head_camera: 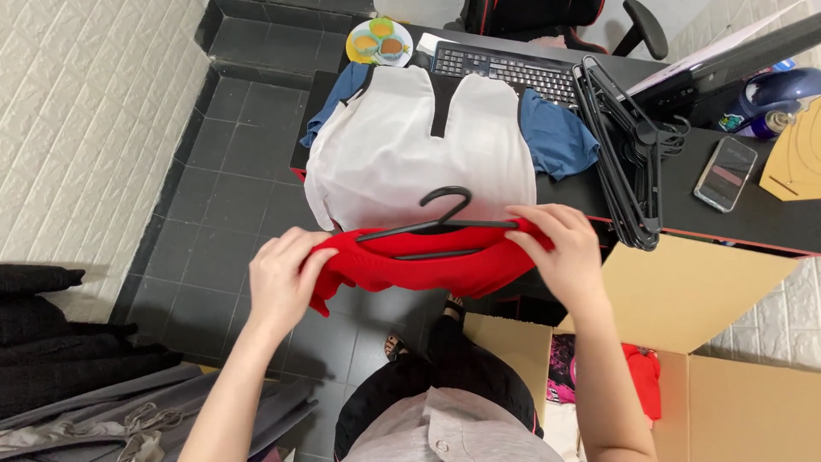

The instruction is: The person is taking various items of clothing from a box and placing them onto hangers at a desk.

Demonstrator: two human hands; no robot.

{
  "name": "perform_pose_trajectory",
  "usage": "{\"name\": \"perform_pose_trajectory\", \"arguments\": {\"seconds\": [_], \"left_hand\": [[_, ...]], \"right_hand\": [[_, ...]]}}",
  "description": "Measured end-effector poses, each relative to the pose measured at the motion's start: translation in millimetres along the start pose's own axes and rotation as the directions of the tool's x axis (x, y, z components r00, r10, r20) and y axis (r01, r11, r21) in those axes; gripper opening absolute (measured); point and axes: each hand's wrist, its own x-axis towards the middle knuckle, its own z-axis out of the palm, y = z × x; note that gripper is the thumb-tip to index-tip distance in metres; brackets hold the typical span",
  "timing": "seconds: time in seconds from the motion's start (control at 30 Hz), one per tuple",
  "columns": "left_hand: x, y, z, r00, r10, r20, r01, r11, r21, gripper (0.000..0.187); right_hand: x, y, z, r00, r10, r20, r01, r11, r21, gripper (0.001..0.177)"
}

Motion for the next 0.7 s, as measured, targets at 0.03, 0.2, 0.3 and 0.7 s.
{"name": "perform_pose_trajectory", "arguments": {"seconds": [0.03, 0.2, 0.3, 0.7], "left_hand": [[-5, -5, -2, 1.0, 0.004, -0.004, -0.004, 1.0, 0.002, 0.017], [-20, -15, -12, 0.993, -0.082, 0.08, 0.091, 0.99, -0.107, 0.016], [-25, -24, -15, 0.963, -0.178, 0.203, 0.21, 0.966, -0.15, 0.02], [-40, -103, 66, 0.713, -0.377, 0.591, 0.7, 0.429, -0.571, 0.035]], "right_hand": [[-7, 10, 0, 1.0, -0.004, -0.005, 0.004, 1.0, 0.0, 0.023], [-41, 43, 17, 0.989, 0.047, 0.142, -0.032, 0.994, -0.106, 0.016], [-67, 50, 40, 0.975, 0.213, 0.064, -0.216, 0.976, 0.041, 0.016], [-26, 66, -25, 0.863, 0.504, 0.039, -0.49, 0.813, 0.314, 0.015]]}}
